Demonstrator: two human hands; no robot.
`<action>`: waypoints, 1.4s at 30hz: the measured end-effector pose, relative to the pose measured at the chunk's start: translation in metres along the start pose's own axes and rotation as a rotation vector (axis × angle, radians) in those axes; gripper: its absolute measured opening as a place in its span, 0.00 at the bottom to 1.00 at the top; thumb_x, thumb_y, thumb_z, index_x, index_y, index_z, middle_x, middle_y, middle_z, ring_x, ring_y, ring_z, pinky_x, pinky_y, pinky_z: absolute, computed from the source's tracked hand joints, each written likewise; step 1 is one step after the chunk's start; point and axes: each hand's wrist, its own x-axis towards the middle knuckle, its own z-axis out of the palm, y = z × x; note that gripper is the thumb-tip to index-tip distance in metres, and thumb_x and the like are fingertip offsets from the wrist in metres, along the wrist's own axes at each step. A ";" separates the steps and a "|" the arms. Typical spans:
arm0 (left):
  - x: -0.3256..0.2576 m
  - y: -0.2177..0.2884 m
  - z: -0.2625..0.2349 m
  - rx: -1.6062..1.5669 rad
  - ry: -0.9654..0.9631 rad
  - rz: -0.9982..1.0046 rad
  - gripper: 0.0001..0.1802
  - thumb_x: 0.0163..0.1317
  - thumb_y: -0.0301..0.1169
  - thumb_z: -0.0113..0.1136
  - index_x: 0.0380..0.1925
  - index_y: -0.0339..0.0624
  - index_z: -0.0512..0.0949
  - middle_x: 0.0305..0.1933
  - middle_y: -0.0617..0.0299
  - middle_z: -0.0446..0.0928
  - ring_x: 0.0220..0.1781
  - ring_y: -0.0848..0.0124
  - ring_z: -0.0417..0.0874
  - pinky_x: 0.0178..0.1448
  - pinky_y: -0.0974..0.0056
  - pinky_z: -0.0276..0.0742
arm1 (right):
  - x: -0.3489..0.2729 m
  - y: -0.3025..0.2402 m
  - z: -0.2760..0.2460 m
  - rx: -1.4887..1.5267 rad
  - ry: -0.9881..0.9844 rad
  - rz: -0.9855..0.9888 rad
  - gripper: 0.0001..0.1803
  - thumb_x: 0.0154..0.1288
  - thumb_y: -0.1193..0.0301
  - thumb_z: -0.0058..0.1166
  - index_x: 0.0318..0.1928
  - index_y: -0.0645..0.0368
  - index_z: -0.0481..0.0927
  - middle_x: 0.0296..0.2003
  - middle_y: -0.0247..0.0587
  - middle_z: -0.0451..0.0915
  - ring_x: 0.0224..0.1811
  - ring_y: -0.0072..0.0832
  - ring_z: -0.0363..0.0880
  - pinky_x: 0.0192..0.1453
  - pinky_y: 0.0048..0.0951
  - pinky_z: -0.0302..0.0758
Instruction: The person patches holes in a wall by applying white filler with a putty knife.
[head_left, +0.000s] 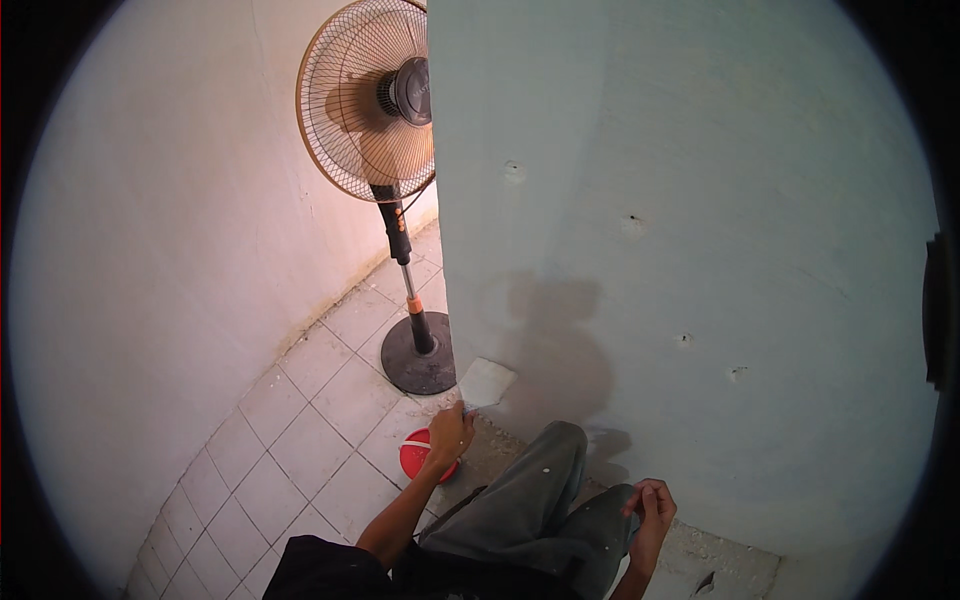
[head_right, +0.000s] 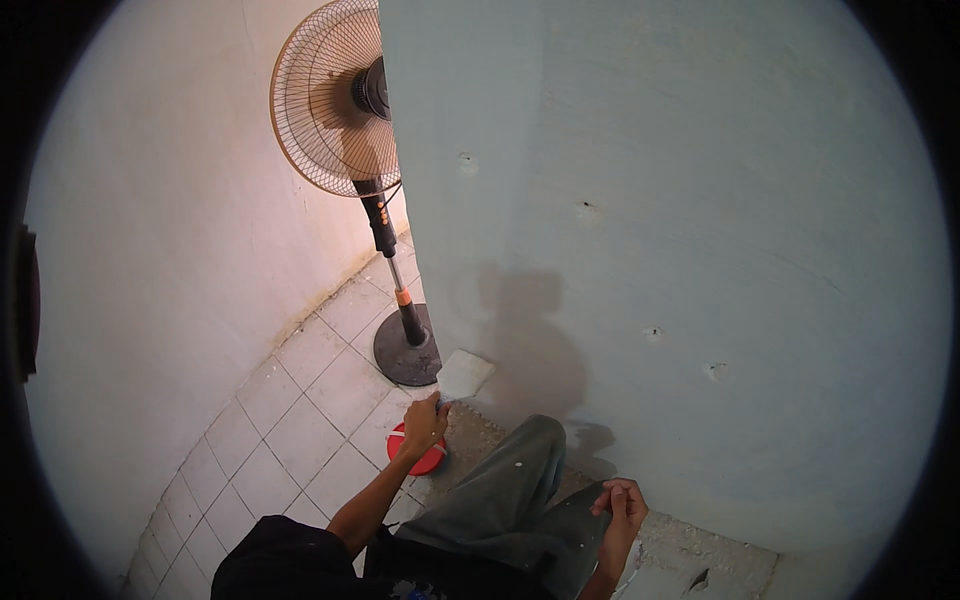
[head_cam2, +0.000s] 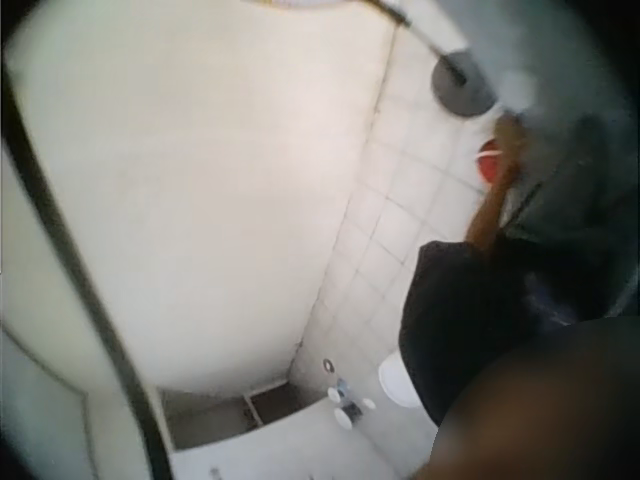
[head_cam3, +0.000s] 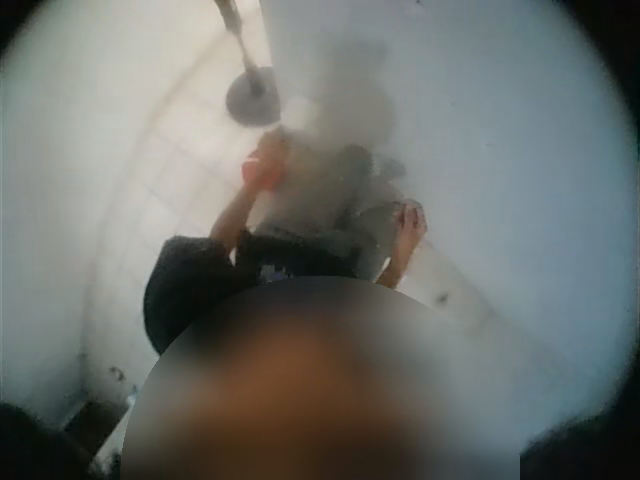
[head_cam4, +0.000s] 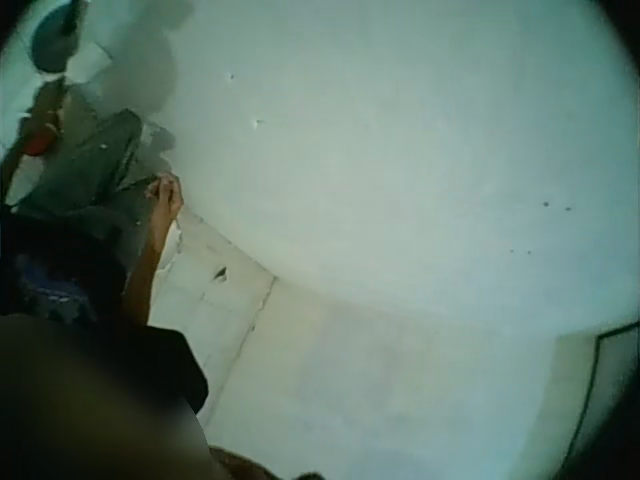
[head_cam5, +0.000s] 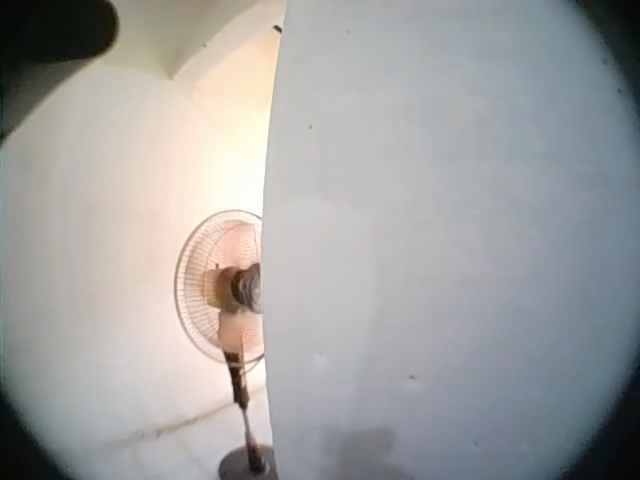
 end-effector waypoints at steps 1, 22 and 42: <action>-0.001 -0.003 0.000 0.001 0.001 -0.006 0.16 0.61 0.38 0.57 0.34 0.33 0.76 0.27 0.40 0.79 0.33 0.43 0.81 0.38 0.44 0.74 | 0.000 0.001 0.001 0.000 0.000 0.000 0.12 0.72 0.67 0.45 0.34 0.62 0.76 0.20 0.33 0.71 0.20 0.20 0.68 0.26 0.23 0.70; 0.053 0.126 -0.189 -0.059 0.105 0.173 0.17 0.56 0.40 0.63 0.34 0.33 0.82 0.22 0.42 0.77 0.29 0.46 0.81 0.36 0.52 0.74 | 0.009 0.002 -0.013 0.106 -0.003 -0.035 0.13 0.71 0.64 0.48 0.35 0.62 0.76 0.18 0.33 0.70 0.19 0.20 0.68 0.26 0.23 0.69; 0.078 0.316 -0.428 -0.301 0.409 0.422 0.14 0.62 0.33 0.59 0.32 0.28 0.83 0.12 0.71 0.62 0.12 0.82 0.59 0.16 0.71 0.51 | 0.003 0.026 -0.043 0.204 0.036 -0.050 0.13 0.69 0.65 0.50 0.33 0.62 0.77 0.19 0.33 0.71 0.18 0.20 0.69 0.23 0.23 0.68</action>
